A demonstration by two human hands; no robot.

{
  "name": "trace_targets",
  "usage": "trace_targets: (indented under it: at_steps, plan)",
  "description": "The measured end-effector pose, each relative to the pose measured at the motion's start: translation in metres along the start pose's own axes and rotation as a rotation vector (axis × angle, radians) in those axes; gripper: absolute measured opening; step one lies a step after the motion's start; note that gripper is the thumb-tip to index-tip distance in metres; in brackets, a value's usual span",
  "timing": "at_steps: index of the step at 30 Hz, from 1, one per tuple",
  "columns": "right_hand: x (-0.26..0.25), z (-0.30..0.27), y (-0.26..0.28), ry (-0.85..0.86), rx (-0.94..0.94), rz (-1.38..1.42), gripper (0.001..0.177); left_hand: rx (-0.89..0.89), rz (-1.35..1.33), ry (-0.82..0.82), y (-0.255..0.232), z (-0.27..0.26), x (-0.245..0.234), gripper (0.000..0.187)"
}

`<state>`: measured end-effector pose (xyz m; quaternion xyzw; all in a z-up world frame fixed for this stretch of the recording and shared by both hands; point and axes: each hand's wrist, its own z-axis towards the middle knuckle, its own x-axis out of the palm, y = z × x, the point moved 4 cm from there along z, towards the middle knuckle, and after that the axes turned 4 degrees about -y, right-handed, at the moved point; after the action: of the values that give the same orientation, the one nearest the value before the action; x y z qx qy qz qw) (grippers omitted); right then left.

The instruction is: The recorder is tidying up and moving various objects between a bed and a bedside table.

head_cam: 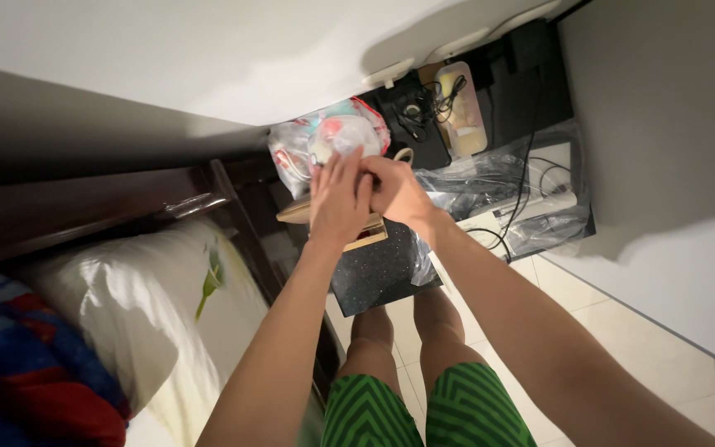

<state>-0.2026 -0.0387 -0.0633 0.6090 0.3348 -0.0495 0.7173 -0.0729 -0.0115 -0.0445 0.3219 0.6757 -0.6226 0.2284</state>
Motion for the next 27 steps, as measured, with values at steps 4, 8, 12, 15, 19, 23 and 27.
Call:
trace_targets:
  at_steps: [4,8,12,15,19,23,27]
  plan:
    - [-0.025,-0.031,-0.026,-0.359,0.229,0.166,0.025,-0.055,0.177,0.045,0.005,0.002,0.005,0.043]
    - [-0.047,-0.062,-0.078,-0.381,0.451,-0.406,0.042,-0.029,0.417,0.123,-0.001,0.001,0.006,0.044]
    - [-0.047,-0.049,-0.094,-0.072,0.589,-0.555,0.067,-0.091,0.455,0.136,0.0,-0.002,0.016,0.051]
    - [-0.047,-0.035,-0.091,0.031,0.702,-0.58,0.077,-0.087,0.48,0.098,-0.007,-0.005,0.022,0.063]
    - [-0.049,-0.015,-0.077,0.133,0.751,-0.637,0.096,-0.069,0.401,-0.065,-0.024,-0.01,0.024,0.069]
    - [-0.041,-0.006,-0.1,0.036,0.703,-0.627,0.114,0.063,0.367,-0.209,-0.046,-0.021,0.019,0.066]
    - [-0.062,0.009,-0.087,0.107,0.758,-0.646,0.121,0.144,0.323,-0.259,-0.056,-0.033,0.027,0.064]
